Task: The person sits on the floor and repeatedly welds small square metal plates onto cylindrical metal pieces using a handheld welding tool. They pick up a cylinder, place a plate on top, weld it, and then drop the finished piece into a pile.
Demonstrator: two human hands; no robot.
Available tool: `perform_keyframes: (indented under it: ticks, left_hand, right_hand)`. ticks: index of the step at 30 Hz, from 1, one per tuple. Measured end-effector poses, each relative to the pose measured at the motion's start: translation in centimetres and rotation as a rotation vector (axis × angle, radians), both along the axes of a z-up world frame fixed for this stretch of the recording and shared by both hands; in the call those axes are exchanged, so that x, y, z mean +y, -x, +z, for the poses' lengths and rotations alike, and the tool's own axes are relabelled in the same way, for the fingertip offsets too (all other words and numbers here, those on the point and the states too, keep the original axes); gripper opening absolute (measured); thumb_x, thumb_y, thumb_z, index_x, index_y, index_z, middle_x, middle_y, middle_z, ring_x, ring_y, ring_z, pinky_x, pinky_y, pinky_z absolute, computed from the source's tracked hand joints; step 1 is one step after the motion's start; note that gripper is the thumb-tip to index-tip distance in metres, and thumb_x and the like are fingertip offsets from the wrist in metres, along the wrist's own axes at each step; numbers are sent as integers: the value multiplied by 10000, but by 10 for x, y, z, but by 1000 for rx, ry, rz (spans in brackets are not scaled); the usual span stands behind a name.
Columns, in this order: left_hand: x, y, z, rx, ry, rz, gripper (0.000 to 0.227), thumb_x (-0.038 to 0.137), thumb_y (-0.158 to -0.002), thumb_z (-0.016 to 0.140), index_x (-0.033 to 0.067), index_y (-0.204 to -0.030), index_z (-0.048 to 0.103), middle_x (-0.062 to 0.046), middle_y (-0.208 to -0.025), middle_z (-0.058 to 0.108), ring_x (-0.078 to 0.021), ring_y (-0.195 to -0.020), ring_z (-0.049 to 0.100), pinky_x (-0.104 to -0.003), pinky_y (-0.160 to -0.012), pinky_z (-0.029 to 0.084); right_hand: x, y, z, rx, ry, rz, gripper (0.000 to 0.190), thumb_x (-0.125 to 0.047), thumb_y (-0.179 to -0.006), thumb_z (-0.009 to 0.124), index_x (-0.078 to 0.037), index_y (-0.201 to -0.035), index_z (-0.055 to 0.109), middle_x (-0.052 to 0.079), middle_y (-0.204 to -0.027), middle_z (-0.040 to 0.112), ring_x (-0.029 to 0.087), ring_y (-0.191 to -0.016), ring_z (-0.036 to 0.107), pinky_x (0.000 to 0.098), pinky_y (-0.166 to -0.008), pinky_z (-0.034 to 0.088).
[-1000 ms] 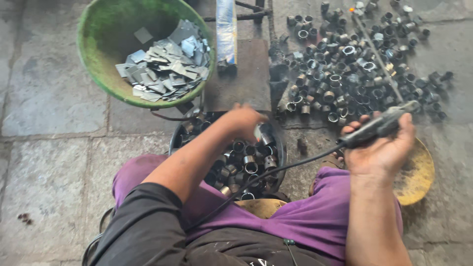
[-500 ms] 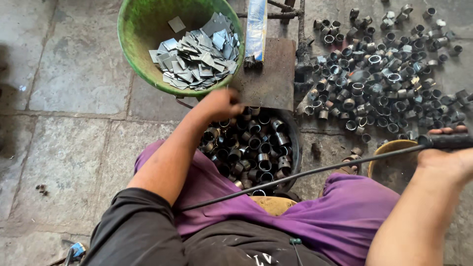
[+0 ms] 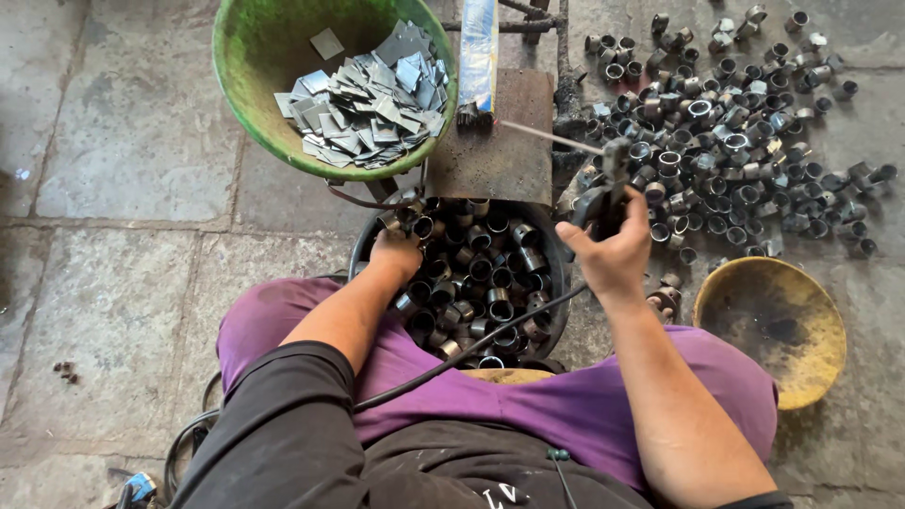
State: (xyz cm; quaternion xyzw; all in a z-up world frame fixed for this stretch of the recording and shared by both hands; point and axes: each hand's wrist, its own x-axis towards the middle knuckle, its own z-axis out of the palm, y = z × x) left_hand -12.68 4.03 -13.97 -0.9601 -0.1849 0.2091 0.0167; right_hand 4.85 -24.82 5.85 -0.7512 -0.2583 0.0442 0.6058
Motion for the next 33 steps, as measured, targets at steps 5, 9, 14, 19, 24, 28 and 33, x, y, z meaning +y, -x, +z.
perform_keyframes:
  ticks: [5, 9, 14, 19, 24, 28, 33]
  left_hand:
    - [11, -10, 2, -72, 211, 206, 300, 221, -959, 576, 152, -1217, 715, -160, -1273, 674, -374, -1210, 630, -462, -986, 513]
    - [6, -17, 41, -83, 293, 53, 418, 88, -858, 607, 225, -1245, 682, -117, -1212, 710, -368, -1148, 657, -467, -922, 536]
    - [0, -45, 73, -360, 719, 313, 285, 129, -885, 756, 63, -1118, 605, -167, -1046, 741, -300, -932, 667, -410, -807, 535]
    - [0, -83, 76, -678, 1247, 231, 334, -93, -770, 552, 23, -1083, 564, -91, -1049, 765, -121, -920, 656, -283, -750, 523]
    - [-9, -108, 86, -605, 1489, 389, 362, -73, -801, 576, 65, -1135, 561, -73, -1028, 739, -106, -775, 631, -252, -608, 494]
    - [-22, -129, 101, -637, 1462, 454, 367, -67, -788, 590, 56, -1133, 569, -79, -1012, 747, -113, -651, 608, -276, -518, 463]
    - [-30, -138, 103, -866, 1159, 513, 300, 30, -840, 660, 65, -1136, 698, -85, -1036, 761, -121, -591, 658, -300, -520, 530]
  right_hand:
    - [-3, -13, -7, -38, -12, 18, 544, -262, -755, 875, -113, -1154, 536, -13, -944, 605, 97, -819, 604, 263, -769, 555]
    - [-21, -53, -7, -76, -36, 71, 513, -250, -820, 855, -128, -1167, 498, -8, -976, 608, 99, -855, 634, 266, -804, 589]
    - [-32, -93, -13, 14, -169, 22, 498, -191, -833, 854, -91, -1180, 511, -2, -1008, 629, 109, -875, 646, 279, -839, 579]
    - [-26, -85, -29, 136, -144, -143, 509, -110, -791, 886, -14, -1175, 565, 23, -1031, 638, 118, -890, 629, 289, -815, 556]
    - [-33, -63, -26, 71, -94, -4, 546, -133, -785, 850, -17, -1213, 532, 80, -1154, 737, 130, -1016, 719, 275, -938, 570]
    - [-42, -53, -19, -9, -21, 13, 599, -134, -783, 863, 4, -1270, 544, 89, -1163, 731, 132, -1015, 689, 282, -948, 548]
    - [-52, -51, -22, 6, 17, -38, 613, -160, -763, 877, -1, -1251, 542, 51, -1116, 707, 112, -979, 670, 268, -918, 541]
